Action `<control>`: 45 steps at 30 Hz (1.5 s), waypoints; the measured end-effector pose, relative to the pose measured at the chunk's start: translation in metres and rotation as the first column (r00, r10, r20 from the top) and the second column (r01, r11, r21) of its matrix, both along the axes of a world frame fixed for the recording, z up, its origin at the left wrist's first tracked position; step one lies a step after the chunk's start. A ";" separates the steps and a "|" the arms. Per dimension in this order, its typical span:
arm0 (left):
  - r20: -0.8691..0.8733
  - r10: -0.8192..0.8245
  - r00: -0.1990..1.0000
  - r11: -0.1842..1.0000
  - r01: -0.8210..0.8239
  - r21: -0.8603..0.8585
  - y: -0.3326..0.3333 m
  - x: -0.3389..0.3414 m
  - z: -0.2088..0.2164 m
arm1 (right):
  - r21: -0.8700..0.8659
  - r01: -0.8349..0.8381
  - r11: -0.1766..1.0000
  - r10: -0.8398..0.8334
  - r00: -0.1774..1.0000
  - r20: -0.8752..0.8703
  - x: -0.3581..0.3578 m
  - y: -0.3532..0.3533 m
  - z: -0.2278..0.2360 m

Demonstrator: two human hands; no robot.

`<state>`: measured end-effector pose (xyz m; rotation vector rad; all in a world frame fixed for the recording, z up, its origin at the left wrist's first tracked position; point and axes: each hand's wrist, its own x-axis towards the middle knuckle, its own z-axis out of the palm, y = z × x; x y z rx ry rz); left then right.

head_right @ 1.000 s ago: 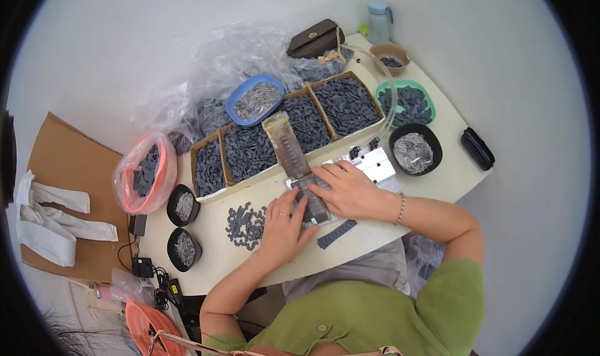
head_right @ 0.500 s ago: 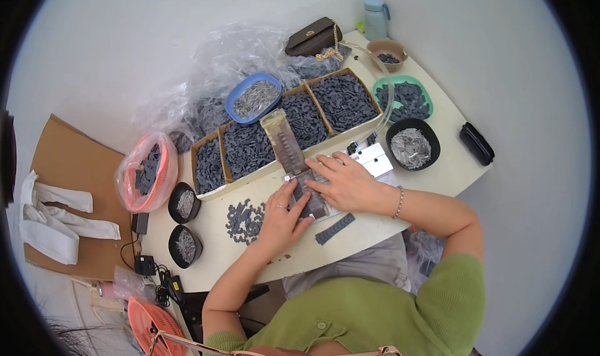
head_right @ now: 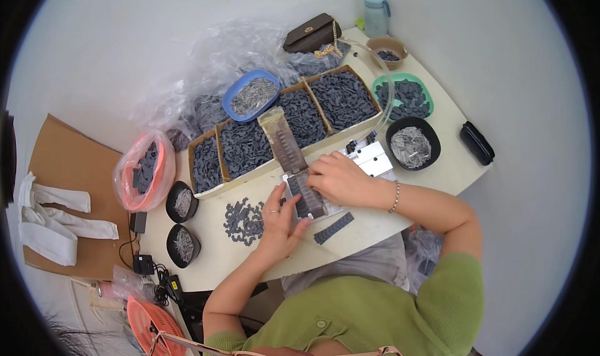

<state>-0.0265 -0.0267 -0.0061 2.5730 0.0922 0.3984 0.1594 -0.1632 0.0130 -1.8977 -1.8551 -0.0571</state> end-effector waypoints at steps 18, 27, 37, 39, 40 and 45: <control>0.034 -0.090 0.995 0.956 0.076 0.285 0.005 0.008 0.007 | 0.405 0.237 0.883 -0.122 0.949 -0.290 0.077 0.147 0.044; 0.075 -0.019 0.997 0.990 0.008 0.141 0.017 0.056 0.004 | 0.256 0.391 0.884 -0.340 0.914 -0.219 0.071 0.118 0.036; 0.288 0.118 0.950 0.986 -0.079 -0.146 0.028 0.008 0.060 | 0.322 0.157 0.934 -0.157 0.987 -0.025 0.008 0.052 0.065; 0.305 0.126 0.944 0.988 -0.091 -0.127 0.042 -0.014 0.060 | 0.310 -0.034 0.950 -0.054 0.962 0.269 -0.016 0.013 0.042; 0.257 0.146 0.955 0.980 -0.105 -0.167 0.048 -0.023 0.059 | 0.323 -0.129 0.938 -0.003 0.926 0.378 -0.029 -0.003 0.031; 0.143 0.164 0.976 0.953 -0.119 -0.280 0.058 -0.037 0.042 | 0.260 -0.139 0.956 0.018 0.909 0.417 -0.074 -0.033 -0.004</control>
